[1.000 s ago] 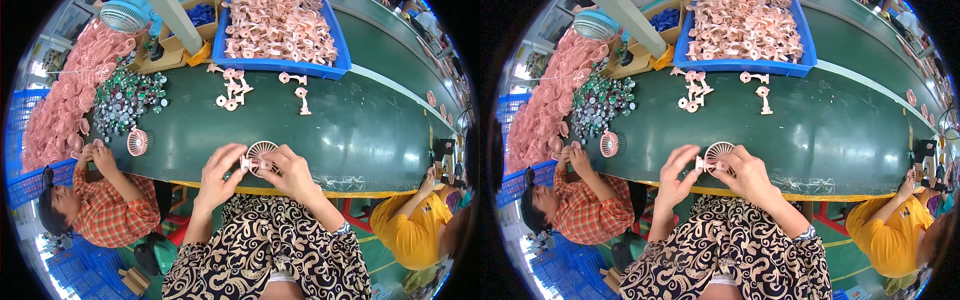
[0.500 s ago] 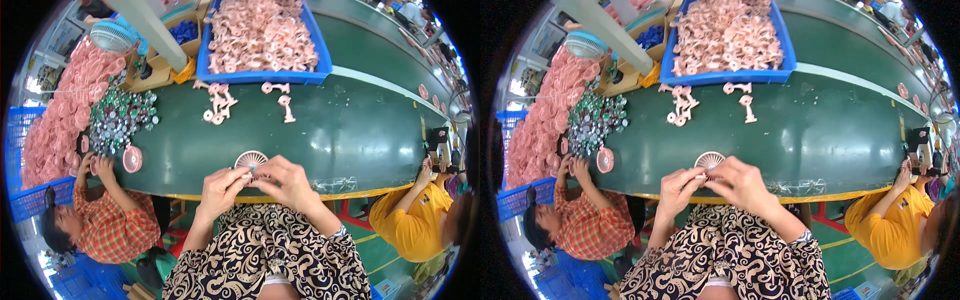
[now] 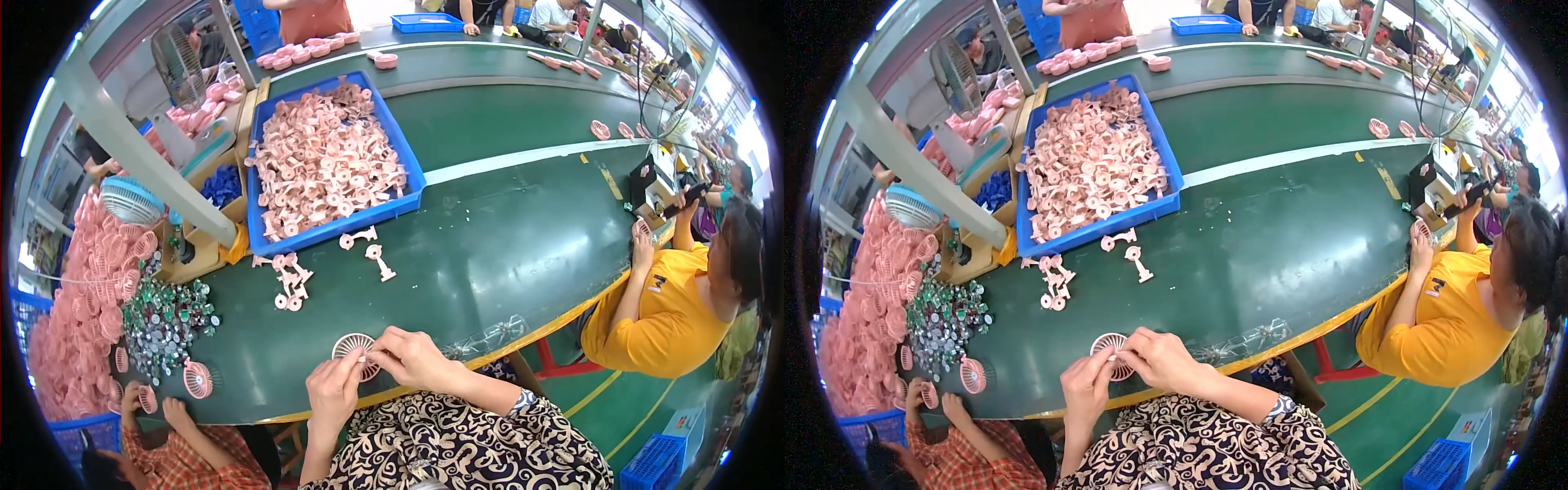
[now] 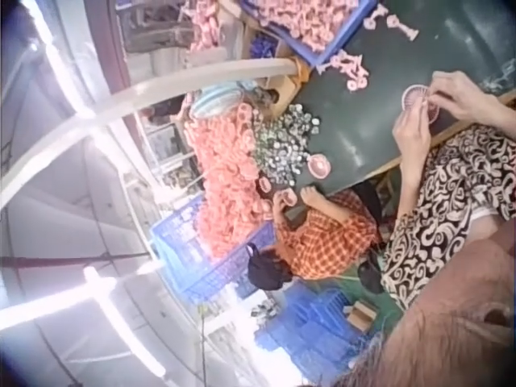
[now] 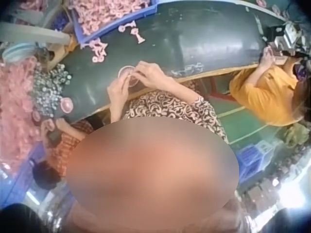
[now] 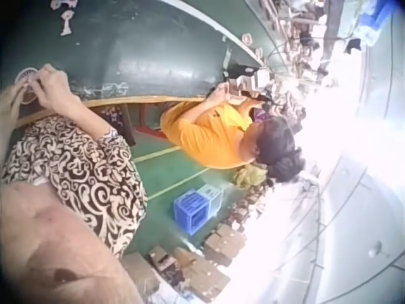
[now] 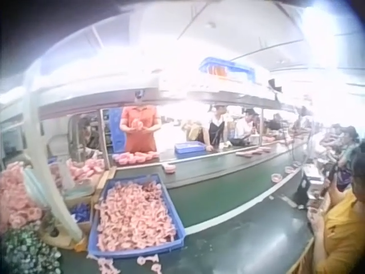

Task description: The person assembles mini fan parts by attaching plastic mounting pieces into circular fan grills by hand and setting the assembled parts along the conveyor table.

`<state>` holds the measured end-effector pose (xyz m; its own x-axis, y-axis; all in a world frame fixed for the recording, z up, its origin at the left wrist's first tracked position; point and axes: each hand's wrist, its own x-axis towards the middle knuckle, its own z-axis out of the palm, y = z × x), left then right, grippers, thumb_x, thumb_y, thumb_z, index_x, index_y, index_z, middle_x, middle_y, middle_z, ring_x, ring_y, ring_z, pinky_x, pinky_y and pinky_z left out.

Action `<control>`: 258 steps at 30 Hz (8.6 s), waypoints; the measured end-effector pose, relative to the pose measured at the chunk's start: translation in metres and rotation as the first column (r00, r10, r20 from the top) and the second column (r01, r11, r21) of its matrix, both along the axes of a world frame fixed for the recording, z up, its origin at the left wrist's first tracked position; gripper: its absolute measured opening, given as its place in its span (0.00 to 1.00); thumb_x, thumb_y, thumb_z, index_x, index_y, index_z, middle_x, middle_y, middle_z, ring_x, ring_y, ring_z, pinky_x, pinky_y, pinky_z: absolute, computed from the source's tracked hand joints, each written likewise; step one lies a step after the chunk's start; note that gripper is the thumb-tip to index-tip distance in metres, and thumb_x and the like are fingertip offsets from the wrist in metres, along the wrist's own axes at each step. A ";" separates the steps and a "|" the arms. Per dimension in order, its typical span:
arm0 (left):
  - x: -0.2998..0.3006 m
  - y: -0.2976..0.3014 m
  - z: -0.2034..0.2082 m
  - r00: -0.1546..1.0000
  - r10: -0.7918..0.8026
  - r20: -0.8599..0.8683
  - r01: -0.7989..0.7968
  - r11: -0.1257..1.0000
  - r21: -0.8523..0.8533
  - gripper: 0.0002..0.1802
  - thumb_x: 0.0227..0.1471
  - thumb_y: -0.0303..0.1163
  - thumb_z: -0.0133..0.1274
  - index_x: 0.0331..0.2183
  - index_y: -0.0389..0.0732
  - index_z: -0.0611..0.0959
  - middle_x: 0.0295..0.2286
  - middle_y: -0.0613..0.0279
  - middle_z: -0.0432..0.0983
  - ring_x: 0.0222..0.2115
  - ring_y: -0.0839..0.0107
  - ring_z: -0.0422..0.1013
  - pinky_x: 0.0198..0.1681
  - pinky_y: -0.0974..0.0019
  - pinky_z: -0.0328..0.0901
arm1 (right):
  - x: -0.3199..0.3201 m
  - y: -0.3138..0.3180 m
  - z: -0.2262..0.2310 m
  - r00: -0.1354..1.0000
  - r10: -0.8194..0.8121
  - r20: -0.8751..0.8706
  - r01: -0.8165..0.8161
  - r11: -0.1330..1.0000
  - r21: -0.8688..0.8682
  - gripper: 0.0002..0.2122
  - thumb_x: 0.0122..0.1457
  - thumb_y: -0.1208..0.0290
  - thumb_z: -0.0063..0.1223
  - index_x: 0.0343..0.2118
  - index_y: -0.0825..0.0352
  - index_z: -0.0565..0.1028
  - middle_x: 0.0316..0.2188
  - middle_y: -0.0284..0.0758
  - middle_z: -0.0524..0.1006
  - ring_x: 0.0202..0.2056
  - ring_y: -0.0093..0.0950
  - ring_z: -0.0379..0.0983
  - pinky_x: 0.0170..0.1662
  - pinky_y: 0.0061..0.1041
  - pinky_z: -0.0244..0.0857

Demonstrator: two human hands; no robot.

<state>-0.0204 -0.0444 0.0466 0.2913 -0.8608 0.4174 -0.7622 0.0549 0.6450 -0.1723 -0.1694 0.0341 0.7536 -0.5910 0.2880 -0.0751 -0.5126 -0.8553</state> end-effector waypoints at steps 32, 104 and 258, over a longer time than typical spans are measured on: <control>-0.013 -0.044 -0.004 0.998 0.048 -0.035 -0.054 0.979 -0.199 0.16 0.48 0.18 0.64 0.41 0.39 0.88 0.32 0.56 0.84 0.31 0.60 0.79 0.37 0.61 0.72 | -0.014 -0.010 0.003 0.969 -0.203 0.144 0.171 0.963 0.209 0.13 0.59 0.82 0.64 0.46 0.67 0.81 0.37 0.30 0.79 0.22 0.14 0.67 0.25 0.15 0.62; -0.018 -0.001 -0.027 0.956 -0.092 -0.279 0.065 0.993 -0.103 0.14 0.49 0.19 0.64 0.40 0.37 0.88 0.33 0.58 0.85 0.33 0.62 0.81 0.40 0.63 0.73 | -0.029 -0.035 -0.046 0.969 0.245 0.003 -0.174 0.679 0.713 0.11 0.64 0.71 0.64 0.46 0.72 0.82 0.33 0.24 0.81 0.30 0.10 0.70 0.32 0.13 0.64; 0.020 0.016 -0.050 0.927 0.308 -0.213 -0.222 0.909 0.352 0.05 0.58 0.30 0.59 0.34 0.38 0.85 0.23 0.54 0.78 0.26 0.58 0.76 0.31 0.57 0.68 | 0.015 0.007 -0.043 0.940 -0.264 -0.216 0.146 0.883 -0.446 0.18 0.50 0.70 0.71 0.43 0.65 0.77 0.37 0.36 0.75 0.34 0.35 0.79 0.31 0.33 0.75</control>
